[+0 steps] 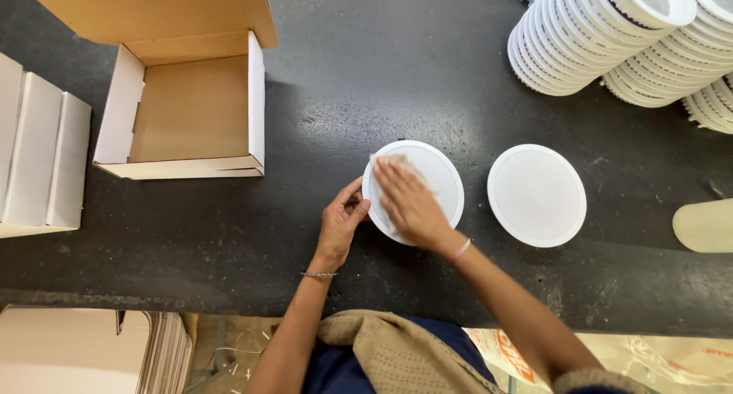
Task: The person wipes round white light fixture covers with a cloth, places them into clear plastic bags, and packs the bagged covers into white cardboard boxes, closing the box flaps. They repeat the wipe-bag-box cycle for several covers across the workbench.
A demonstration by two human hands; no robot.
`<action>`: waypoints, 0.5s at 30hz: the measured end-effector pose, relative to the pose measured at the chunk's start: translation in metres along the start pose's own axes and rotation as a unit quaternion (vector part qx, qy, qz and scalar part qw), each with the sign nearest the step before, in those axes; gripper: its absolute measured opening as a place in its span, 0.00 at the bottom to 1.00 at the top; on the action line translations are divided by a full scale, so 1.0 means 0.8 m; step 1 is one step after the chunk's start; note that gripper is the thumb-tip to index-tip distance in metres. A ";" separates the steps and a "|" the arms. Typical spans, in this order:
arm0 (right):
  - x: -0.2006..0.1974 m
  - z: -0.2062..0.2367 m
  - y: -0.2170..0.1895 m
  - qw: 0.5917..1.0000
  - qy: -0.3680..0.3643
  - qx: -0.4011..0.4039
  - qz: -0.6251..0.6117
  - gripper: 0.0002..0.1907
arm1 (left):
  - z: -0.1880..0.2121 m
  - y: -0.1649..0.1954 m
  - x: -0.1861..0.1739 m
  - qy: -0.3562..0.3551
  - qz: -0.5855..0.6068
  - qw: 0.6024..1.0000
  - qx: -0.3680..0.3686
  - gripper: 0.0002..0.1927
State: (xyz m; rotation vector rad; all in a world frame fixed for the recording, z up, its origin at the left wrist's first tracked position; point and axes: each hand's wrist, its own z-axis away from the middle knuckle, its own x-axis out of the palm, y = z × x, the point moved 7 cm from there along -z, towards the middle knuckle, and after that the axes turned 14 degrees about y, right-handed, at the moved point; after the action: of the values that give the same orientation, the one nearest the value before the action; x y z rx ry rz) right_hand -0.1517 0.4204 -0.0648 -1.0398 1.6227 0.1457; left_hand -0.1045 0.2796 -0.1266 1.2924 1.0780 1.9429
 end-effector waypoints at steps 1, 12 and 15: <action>0.001 -0.014 0.017 1.000 0.000 0.008 0.019 0.31 | 0.000 0.001 0.000 -0.004 0.002 1.000 0.007 0.26; -0.006 0.038 -0.044 0.998 -0.012 -0.007 0.058 0.32 | -0.006 0.001 -0.002 0.004 0.001 1.000 -0.029 0.25; 0.012 -0.002 -0.041 0.996 -0.009 -0.061 0.071 0.31 | -0.006 -0.002 -0.002 -0.009 0.011 0.998 -0.064 0.26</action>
State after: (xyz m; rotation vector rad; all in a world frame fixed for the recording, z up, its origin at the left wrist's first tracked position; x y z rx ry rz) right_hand -0.1300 0.3945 -0.0585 -1.0108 1.6878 0.3526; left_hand -0.1082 0.2781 -0.1297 1.2551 0.9187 1.9774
